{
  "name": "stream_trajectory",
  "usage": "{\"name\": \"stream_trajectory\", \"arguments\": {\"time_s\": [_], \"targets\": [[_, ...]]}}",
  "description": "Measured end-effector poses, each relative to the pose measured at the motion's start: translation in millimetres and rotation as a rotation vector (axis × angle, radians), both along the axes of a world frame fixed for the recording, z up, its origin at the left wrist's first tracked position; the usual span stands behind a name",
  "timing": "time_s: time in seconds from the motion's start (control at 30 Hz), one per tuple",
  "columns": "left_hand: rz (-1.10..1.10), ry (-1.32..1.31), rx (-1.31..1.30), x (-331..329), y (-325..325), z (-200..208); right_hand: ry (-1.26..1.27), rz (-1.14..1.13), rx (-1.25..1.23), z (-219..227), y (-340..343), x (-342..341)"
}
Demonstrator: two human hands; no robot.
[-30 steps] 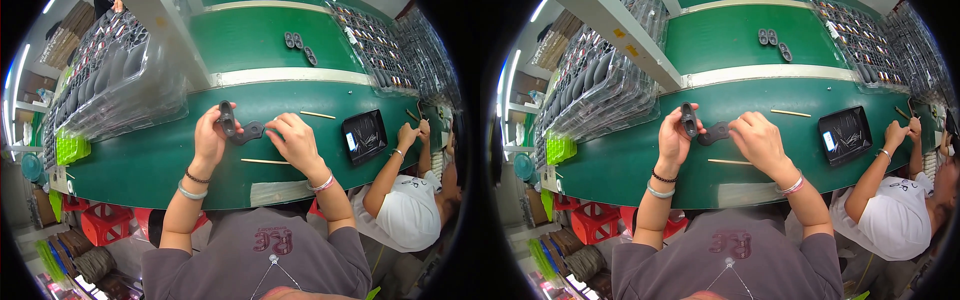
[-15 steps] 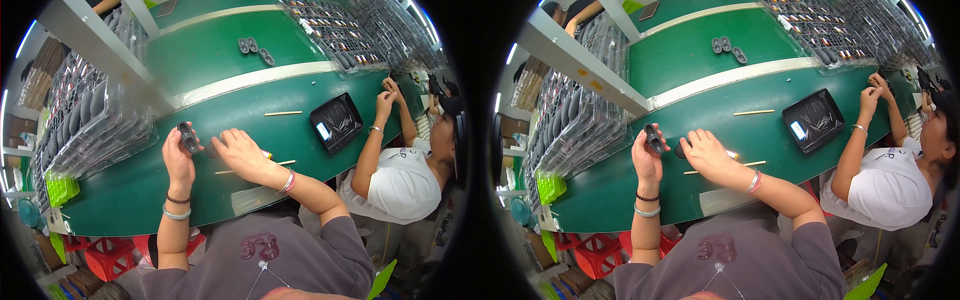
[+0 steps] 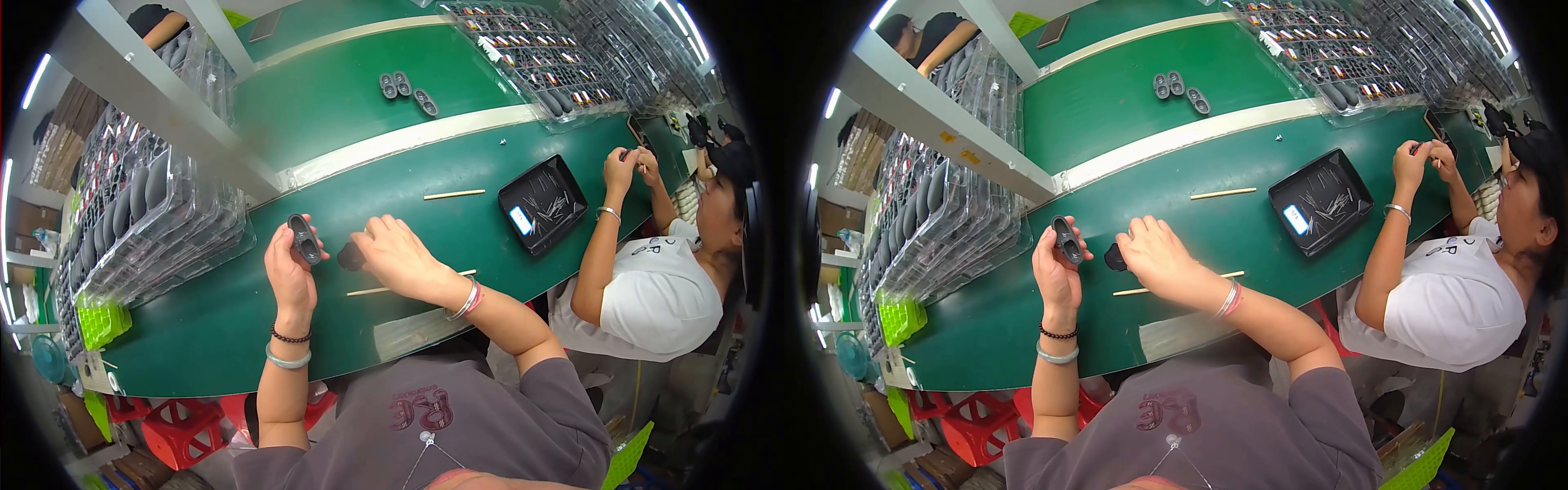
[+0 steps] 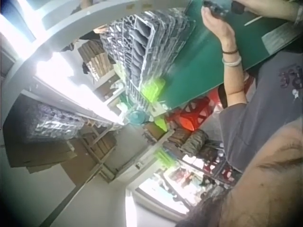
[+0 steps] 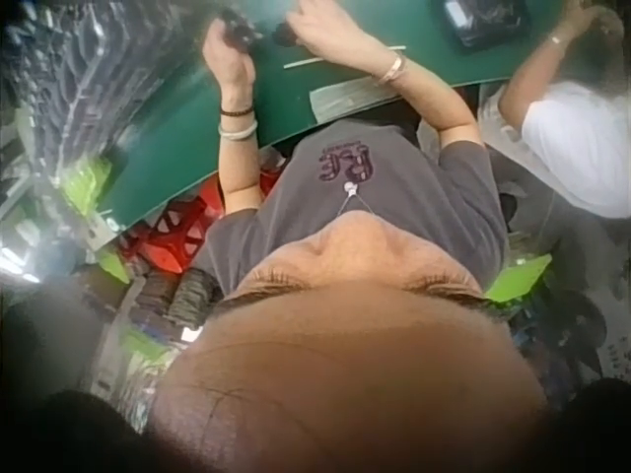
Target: The person assembles small plastic or rubber components by hand, inserting small pins into plastic housings from a tray using a wooden pick.
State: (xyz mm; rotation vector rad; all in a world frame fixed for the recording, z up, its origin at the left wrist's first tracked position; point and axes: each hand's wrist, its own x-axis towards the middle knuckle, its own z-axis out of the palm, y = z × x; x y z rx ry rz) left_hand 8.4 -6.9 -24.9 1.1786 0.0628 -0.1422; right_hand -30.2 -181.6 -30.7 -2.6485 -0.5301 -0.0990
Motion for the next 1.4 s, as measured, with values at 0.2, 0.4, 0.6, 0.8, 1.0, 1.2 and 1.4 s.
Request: {"name": "stream_trajectory", "arguments": {"time_s": [0.2,0.4,0.6,0.8,1.0,1.2,1.4], "targets": [[0.015,-0.002,0.004,1,-1,2,-0.036,-0.048,0.303,7,-9,4],[0.0,-0.008,0.013,-1,-1,1,-0.081,-0.065,0.655,15,-20,10],[-0.02,0.018,0.004,-4,-4,2,0.229,-0.055,0.965,9,-25,10],[-0.048,0.022,-0.014,-7,-9,0,0.502,-0.241,1.191,32,-23,3],[-0.094,0.03,0.043,-9,-12,2,0.53,-0.206,1.445,24,-20,4],[-0.126,0.027,0.029,-11,-12,4,0.643,-0.154,1.536,20,-19,6],[-0.146,0.045,0.014,-15,-17,5,0.646,-0.173,1.514,19,-16,3]]}}
